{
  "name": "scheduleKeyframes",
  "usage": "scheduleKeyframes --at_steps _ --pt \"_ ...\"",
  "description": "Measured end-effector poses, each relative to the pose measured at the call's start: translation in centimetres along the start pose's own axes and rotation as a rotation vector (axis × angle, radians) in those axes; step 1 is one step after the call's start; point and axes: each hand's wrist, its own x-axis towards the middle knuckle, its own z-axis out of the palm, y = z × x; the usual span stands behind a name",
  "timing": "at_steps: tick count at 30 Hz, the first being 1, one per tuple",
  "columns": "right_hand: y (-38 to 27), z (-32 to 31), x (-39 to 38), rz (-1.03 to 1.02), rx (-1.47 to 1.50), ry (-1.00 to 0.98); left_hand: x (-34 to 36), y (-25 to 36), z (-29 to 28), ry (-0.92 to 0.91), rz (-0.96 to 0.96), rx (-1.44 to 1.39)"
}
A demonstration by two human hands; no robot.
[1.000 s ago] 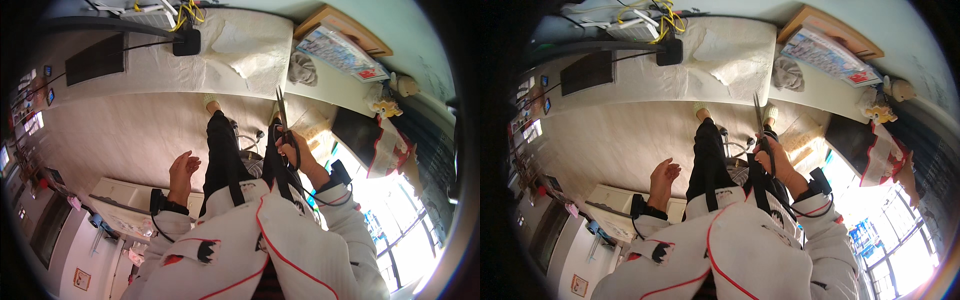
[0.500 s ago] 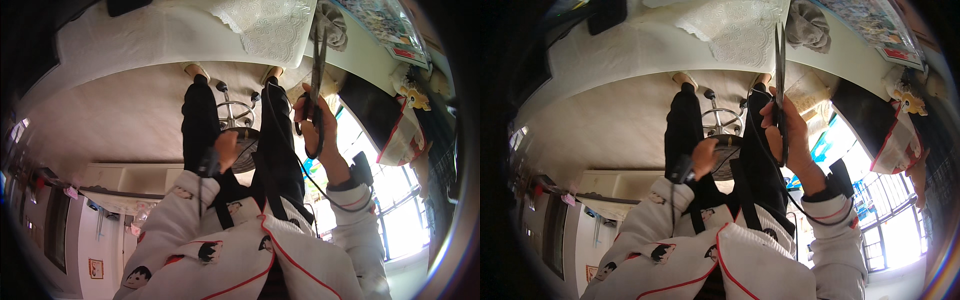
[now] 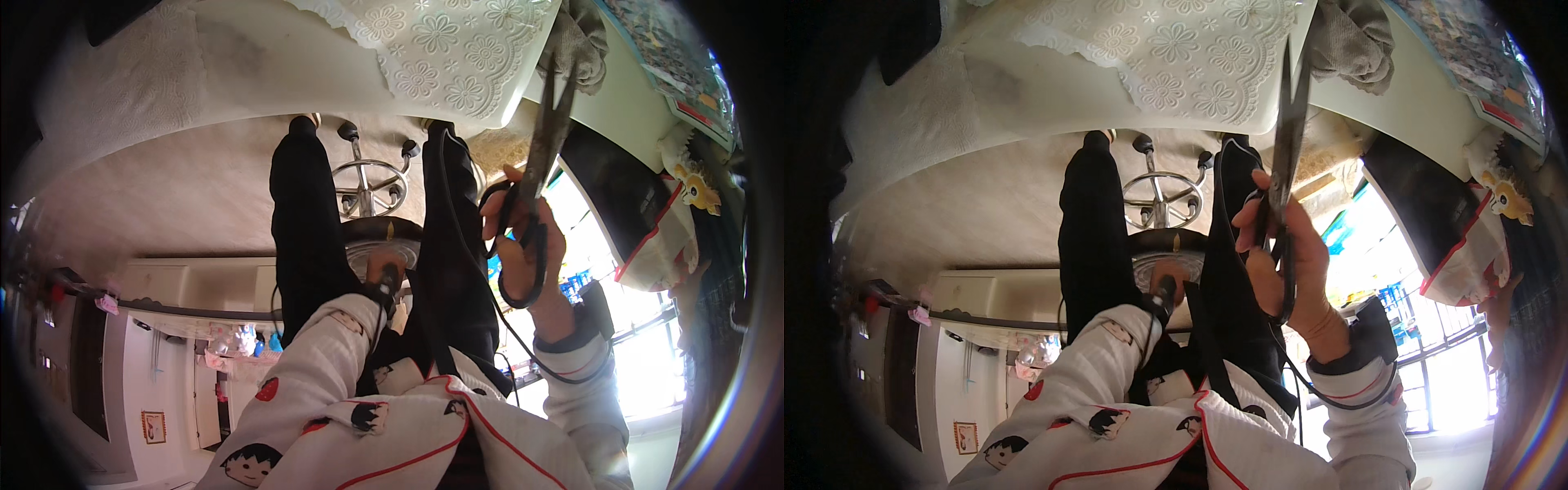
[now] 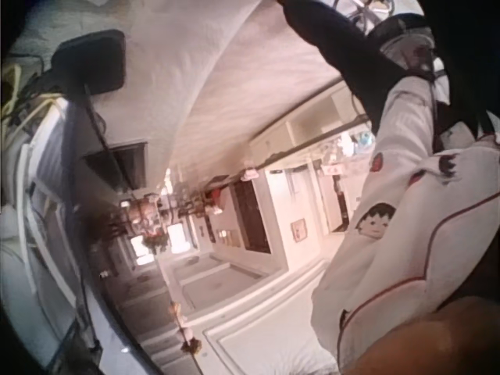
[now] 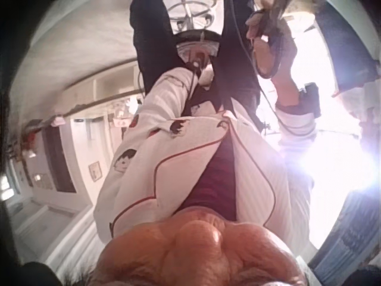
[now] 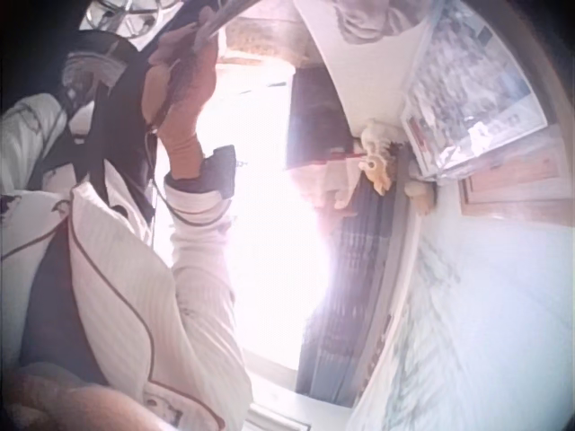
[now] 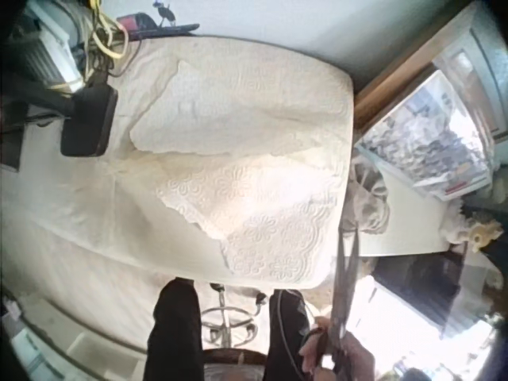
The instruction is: The person sits on a low stool and cleans a white TV stand. They use scissors to trim a white textured mat, then wipe the stand with a gray cloth. They move a black router and a framed photo aside to clean underneath, then return them. The person also wipes the wall behind the stand and the back of the TV.
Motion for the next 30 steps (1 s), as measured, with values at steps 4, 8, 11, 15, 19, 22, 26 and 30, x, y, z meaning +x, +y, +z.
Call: scheduleKeyframes --at_steps 4,8,11,15,19,22,26,30 --pt "-1.3 -0.2 1.6 -0.139 -0.031 0.092 5.0 -3.6 -1.4 0.514 0.004 0.096" --pt "-1.4 -0.7 3.7 -0.231 -0.105 0.136 5.8 -5.9 0.3 0.096 -0.048 -0.032" --pt "-0.3 -0.9 6.2 -0.375 -0.133 0.137 5.8 -7.1 1.2 0.293 -0.012 0.088" --pt "0.1 -2.6 8.9 -0.336 -0.119 0.120 6.5 -8.2 0.3 0.351 0.003 0.197" --pt "0.7 -2.9 10.3 -0.296 0.073 0.148 8.4 -10.0 -1.2 0.365 0.104 0.122" --pt "1.1 -3.3 10.6 -0.346 -0.041 0.146 10.2 -11.5 -0.6 0.271 0.215 0.100" --pt "1.5 -3.9 11.0 -0.258 0.075 0.101 13.2 -15.1 1.8 0.546 0.842 -0.969" --pt "2.1 -3.3 11.1 -0.243 -0.346 0.206 16.0 -17.0 5.2 0.286 0.766 -0.672"
